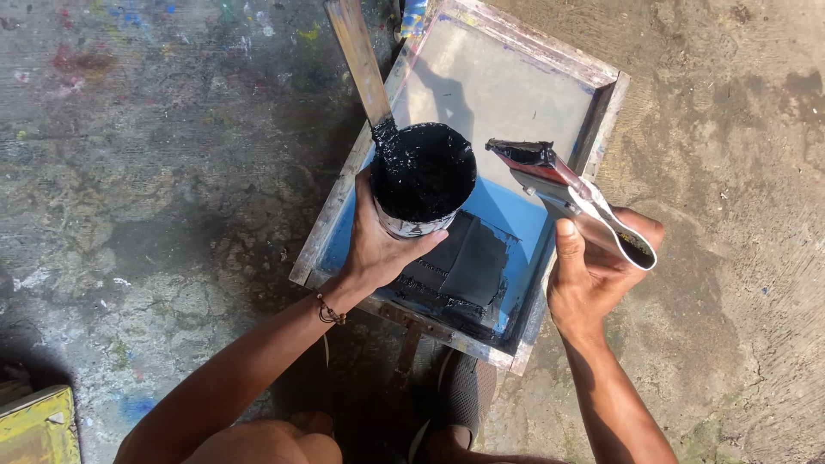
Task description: The person pours black ink from a container onto a screen printing frame and uses a squeegee to spread the ink evenly across the mesh. Afterward, the person uses a black cloth to wipe the ink off the squeegee blade.
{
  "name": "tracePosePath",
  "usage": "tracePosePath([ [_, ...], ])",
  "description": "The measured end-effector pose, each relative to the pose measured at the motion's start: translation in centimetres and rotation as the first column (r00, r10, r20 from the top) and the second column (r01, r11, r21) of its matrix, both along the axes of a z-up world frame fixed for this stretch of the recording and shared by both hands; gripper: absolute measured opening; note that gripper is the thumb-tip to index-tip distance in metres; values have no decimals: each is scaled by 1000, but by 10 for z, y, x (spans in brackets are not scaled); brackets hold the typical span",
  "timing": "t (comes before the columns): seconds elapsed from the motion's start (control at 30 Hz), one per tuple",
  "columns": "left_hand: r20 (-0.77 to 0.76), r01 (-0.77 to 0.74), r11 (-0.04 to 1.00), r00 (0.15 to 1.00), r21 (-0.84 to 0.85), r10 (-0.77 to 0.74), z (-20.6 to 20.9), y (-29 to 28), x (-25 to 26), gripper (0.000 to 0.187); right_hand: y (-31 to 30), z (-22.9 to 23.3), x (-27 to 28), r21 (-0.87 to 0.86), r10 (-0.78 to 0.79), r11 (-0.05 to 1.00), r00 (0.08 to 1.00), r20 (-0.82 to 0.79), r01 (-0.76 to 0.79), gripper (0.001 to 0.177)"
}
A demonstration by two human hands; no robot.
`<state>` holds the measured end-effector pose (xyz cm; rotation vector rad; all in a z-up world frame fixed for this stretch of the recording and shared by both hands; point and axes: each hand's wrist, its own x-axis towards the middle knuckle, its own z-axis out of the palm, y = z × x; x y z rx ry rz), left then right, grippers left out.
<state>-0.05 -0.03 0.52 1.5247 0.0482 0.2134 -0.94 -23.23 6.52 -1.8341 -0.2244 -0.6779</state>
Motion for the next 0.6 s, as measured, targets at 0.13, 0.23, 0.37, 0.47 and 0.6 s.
tracePosePath([
  [0.13,3,5,1000,1000,15,-5,2,-1,-2,107,-2,-17,3,41,-2,999,998,66,-1,43],
  [0.23,3,23,1000,1000,11,-23,5,0,-4,107,15,-2,5,3,-6,1000,996,90,6,40],
  [0.37,12,66,998,998,-15,-66,12,0,-4,108,36,13,10,-12,108,994,991,84,-107,30],
  [0.47,13,87,996,996,-27,-87,14,3,-5,110,33,6,15,-37,154,988,984,87,-152,27],
  [0.6,0,112,993,994,-39,-112,13,11,-9,113,15,-13,20,-115,184,978,980,80,-174,23],
])
